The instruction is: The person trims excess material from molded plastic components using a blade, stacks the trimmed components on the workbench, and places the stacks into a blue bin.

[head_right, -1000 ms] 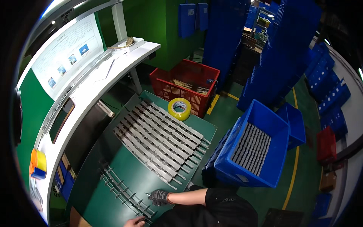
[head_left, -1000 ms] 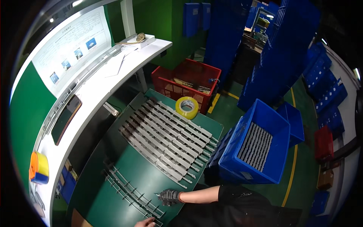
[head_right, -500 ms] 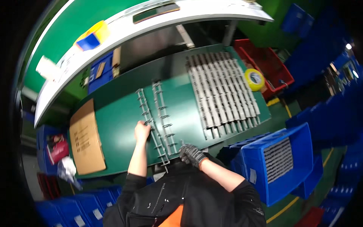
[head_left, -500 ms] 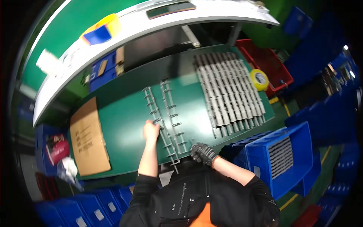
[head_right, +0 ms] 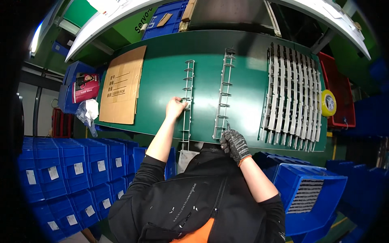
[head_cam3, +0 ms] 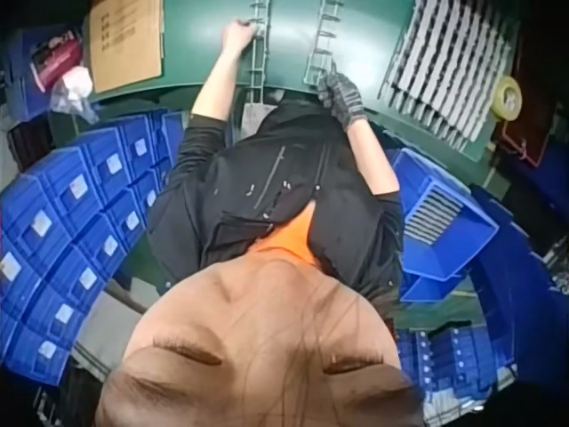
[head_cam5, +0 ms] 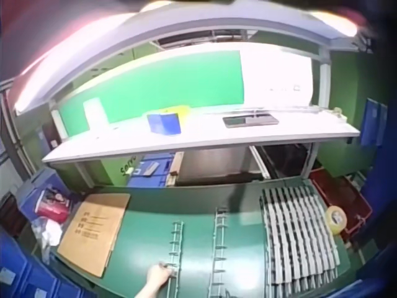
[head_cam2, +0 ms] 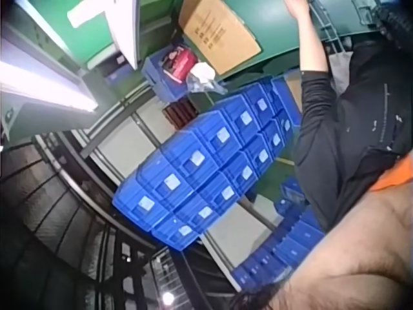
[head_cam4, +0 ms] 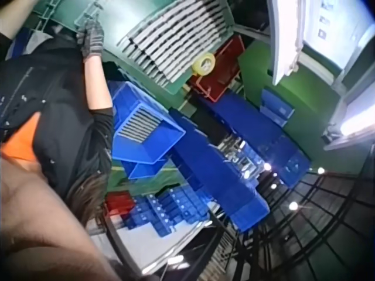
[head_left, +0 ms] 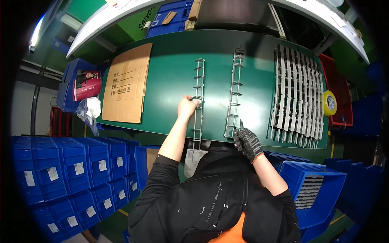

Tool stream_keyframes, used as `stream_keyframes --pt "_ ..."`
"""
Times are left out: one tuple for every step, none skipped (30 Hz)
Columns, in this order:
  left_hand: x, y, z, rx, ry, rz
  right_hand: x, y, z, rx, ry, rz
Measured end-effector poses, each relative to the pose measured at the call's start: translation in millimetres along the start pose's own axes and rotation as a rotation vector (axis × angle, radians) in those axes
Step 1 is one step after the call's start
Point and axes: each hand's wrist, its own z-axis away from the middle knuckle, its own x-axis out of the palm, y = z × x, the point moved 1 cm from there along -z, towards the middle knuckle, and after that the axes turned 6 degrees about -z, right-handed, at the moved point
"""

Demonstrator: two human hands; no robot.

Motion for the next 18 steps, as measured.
stream_keyframes --pt "-0.1 5.1 6.3 0.017 -0.044 -0.070 3.1 -1.9 -1.7 -0.002 -0.011 0.016" --pt "2.9 13.4 13.4 0.024 -0.005 -0.137 5.5 -2.5 -3.3 -0.005 -0.022 0.031" --pt "7.0 15.9 16.2 0.008 -0.013 -0.152 8.7 -1.6 -3.7 0.004 -0.028 0.023" --pt "9.8 18.1 15.6 -0.007 -0.022 -0.167 12.1 -1.0 -2.9 0.014 -0.031 0.026" --pt "10.5 20.0 13.6 -0.020 -0.031 -0.158 15.8 -1.1 -1.1 0.025 -0.042 0.035" --pt "10.2 21.9 11.8 -0.024 -0.036 -0.159 16.0 -1.1 0.8 0.034 -0.049 0.042" --pt "8.9 23.8 10.5 0.012 -0.010 -0.198 13.7 0.8 1.7 0.031 -0.075 0.043" --pt "8.1 23.7 11.0 0.049 0.017 -0.237 10.0 3.9 2.3 0.035 -0.071 0.042" --pt "6.5 20.0 9.1 0.063 0.022 -0.207 5.4 5.8 1.5 0.021 -0.065 0.017" --pt "4.9 11.3 5.9 0.100 0.057 -0.133 4.5 5.7 2.7 0.008 -0.063 -0.006" --pt "4.8 -5.9 -0.1 0.082 -0.056 0.131 2.5 1.2 3.5 -0.003 -0.053 0.017" --pt "5.6 -19.4 -3.7 0.060 -0.167 0.395 4.0 -4.4 3.5 0.000 -0.053 0.015" --pt "-8.3 5.6 15.4 0.098 -0.212 0.620 0.7 -11.6 2.7 -0.050 -0.012 0.008" --pt "-24.6 17.7 30.5 0.162 -0.333 0.717 1.3 -20.4 3.7 -0.092 0.014 0.012" --pt "-32.5 24.3 44.4 0.219 -0.359 0.790 7.9 -33.0 4.0 -0.118 0.009 0.047" --pt "-38.0 29.0 58.0 0.273 -0.386 0.865 19.2 -52.5 8.9 -0.149 0.040 0.161" --pt "-45.3 35.3 72.1 0.273 -0.396 0.861 21.9 -59.8 2.9 -0.234 0.012 0.120" --pt "-51.5 42.0 85.4 0.283 -0.474 0.877 24.0 -66.4 -2.1 -0.318 -0.012 0.081"
